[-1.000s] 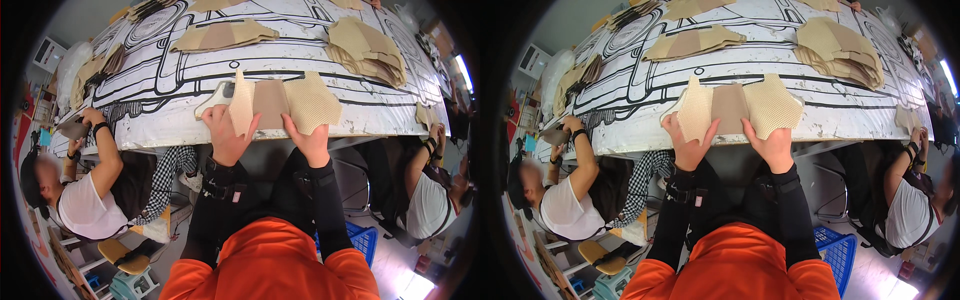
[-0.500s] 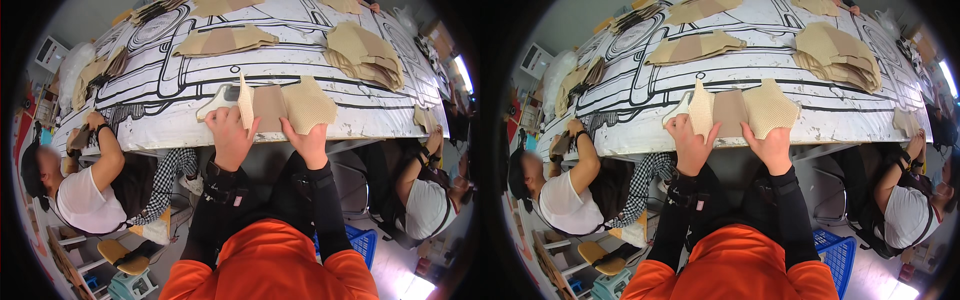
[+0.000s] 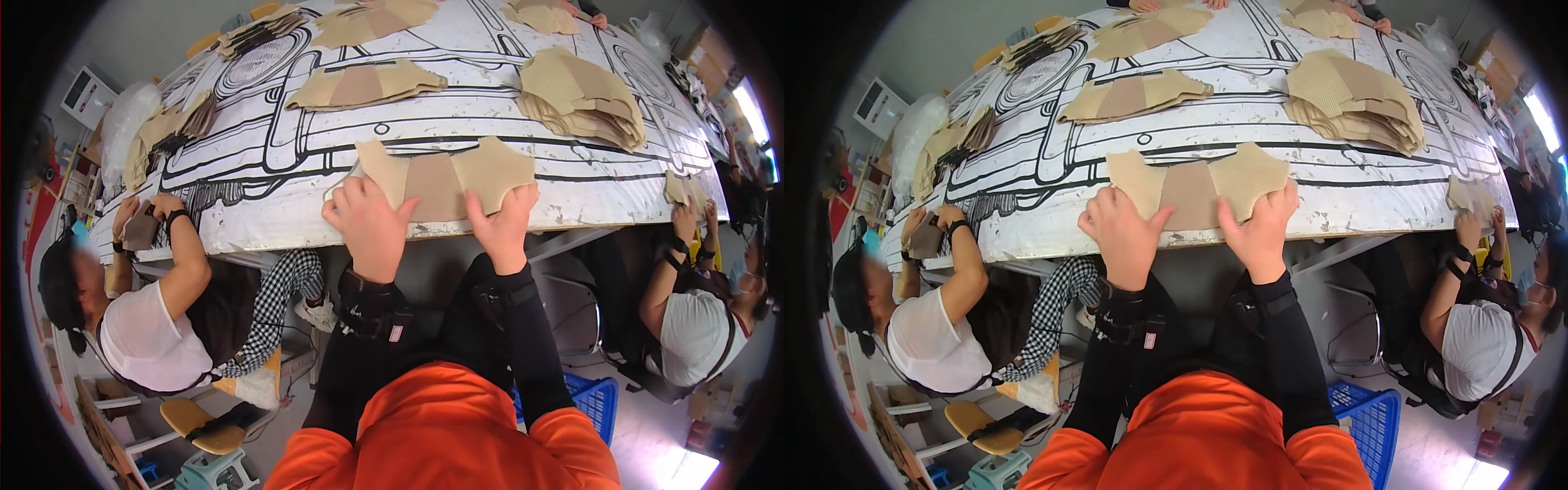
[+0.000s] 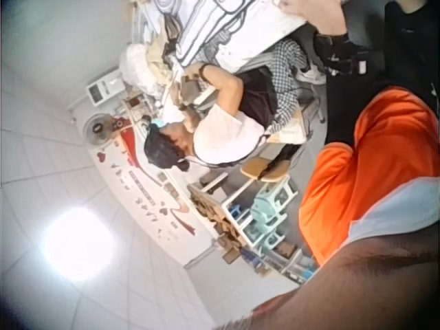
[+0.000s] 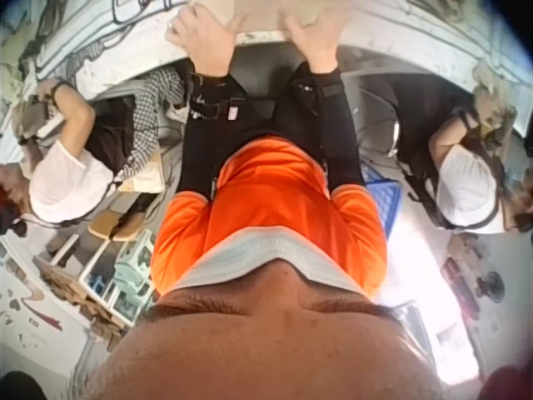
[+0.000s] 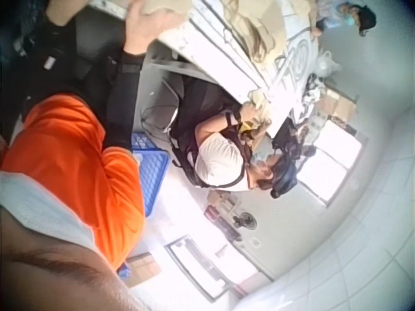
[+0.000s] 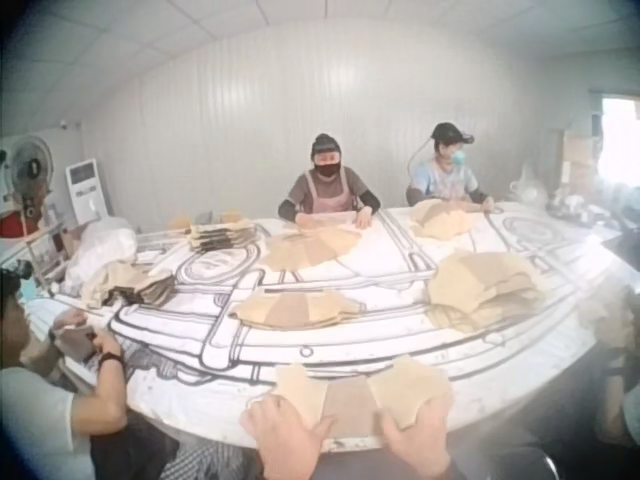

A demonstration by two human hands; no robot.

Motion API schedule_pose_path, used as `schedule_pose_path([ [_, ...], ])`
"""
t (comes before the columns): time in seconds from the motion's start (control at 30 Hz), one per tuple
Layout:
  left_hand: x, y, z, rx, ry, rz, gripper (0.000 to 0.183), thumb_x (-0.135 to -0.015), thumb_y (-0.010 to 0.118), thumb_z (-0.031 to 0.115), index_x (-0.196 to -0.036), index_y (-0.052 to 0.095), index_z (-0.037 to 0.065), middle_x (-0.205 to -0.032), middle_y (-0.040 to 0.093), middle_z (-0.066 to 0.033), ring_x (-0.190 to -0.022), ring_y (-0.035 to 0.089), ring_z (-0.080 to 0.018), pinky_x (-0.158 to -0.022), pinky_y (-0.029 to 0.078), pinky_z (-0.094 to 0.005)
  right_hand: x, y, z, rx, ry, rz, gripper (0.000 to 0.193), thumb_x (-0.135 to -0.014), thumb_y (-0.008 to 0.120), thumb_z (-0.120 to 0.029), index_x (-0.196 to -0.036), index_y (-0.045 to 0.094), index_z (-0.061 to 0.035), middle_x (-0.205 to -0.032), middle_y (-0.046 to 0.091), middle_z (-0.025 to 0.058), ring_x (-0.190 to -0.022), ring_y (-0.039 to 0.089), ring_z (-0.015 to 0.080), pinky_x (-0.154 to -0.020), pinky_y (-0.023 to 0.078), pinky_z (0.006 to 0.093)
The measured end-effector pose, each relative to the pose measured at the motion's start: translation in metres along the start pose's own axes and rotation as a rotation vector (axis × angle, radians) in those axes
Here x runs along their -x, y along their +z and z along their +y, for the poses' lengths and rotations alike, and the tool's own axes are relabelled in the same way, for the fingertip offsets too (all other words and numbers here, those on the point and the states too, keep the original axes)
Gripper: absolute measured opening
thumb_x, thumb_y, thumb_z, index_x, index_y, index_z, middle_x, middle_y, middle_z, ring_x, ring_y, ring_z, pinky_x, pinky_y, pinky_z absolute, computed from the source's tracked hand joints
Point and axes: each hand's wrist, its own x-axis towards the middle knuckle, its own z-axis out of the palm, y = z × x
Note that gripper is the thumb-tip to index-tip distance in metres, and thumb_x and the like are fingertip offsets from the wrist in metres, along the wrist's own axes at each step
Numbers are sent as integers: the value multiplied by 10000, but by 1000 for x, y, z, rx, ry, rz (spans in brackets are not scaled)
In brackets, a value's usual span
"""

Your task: Organizing and stacking beige shoe upper components on a manufacturing table.

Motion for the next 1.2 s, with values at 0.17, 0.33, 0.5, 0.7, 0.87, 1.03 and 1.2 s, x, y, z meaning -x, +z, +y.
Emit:
schedule_pose_path([
  [0.17, -4, -25, -18, 35, -111, 239, 1063, -791, 933, 522, -1588, 465, -2, -1438, 586, -219, -1362, 532, -425, -1146, 361, -586, 0, -7, 4, -44, 157, 93, 495, -843, 881, -239, -1259, 710, -35, -1324, 636, 186, -1277, 536, 400, -1120, 383, 526],
  [0.33, -12, -44, -11, 194, 80, 370, 662, -974, 769, 178, -1559, 516, -2, -1479, 586, -239, -1395, 526, -432, -1171, 362, -591, -2, -12, 13, -32, 186, 65, 427, -861, 877, -234, -1205, 721, -38, -1265, 649, 159, -1226, 558, 378, -1095, 405, 509],
  [0.5, -18, -2, 21, 238, 542, -104, 569, -1052, 634, 142, -1584, 500, -8, -1629, 519, -216, -1555, 436, -406, -1290, 310, -584, -5, -16, 17, -96, 159, 43, 301, -906, 858, -191, -1136, 735, -40, -1195, 665, 127, -1176, 571, 348, -1037, 437, 472],
  [0.7, -4, 27, 32, 406, 486, -264, 623, -1091, 599, 233, -1645, 441, -3, -1744, 397, -191, -1631, 341, -386, -1312, 273, -619, -8, -22, 11, -73, 194, 45, 237, -905, 872, -192, -949, 698, -38, -982, 652, 98, -1029, 580, 323, -916, 457, 448],
  [0.87, 7, 29, 35, 379, 518, -313, 685, -1091, 632, 363, -1678, 433, 72, -1759, 384, -161, -1636, 326, -395, -1314, 270, -613, -11, -38, 5, -85, 458, -69, 393, -921, 879, -267, -784, 599, -27, -745, 568, 94, -755, 550, 301, -731, 463, 431],
  [1.03, 9, 33, 33, 257, 578, -281, 658, -1082, 644, 409, -1684, 468, 207, -1762, 392, -129, -1629, 334, -400, -1310, 279, -611, -14, -41, 2, -72, 594, -144, 504, -933, 875, -348, -720, 560, -17, -679, 553, 122, -612, 527, 292, -596, 437, 423],
  [1.2, 10, 32, 35, 234, 604, -284, 589, -1089, 636, 380, -1660, 513, 299, -1749, 425, -74, -1610, 350, -423, -1297, 286, -632, -10, -41, 5, 30, 537, -137, 504, -921, 883, -364, -725, 569, -22, -661, 572, 113, -593, 543, 290, -591, 452, 420],
])
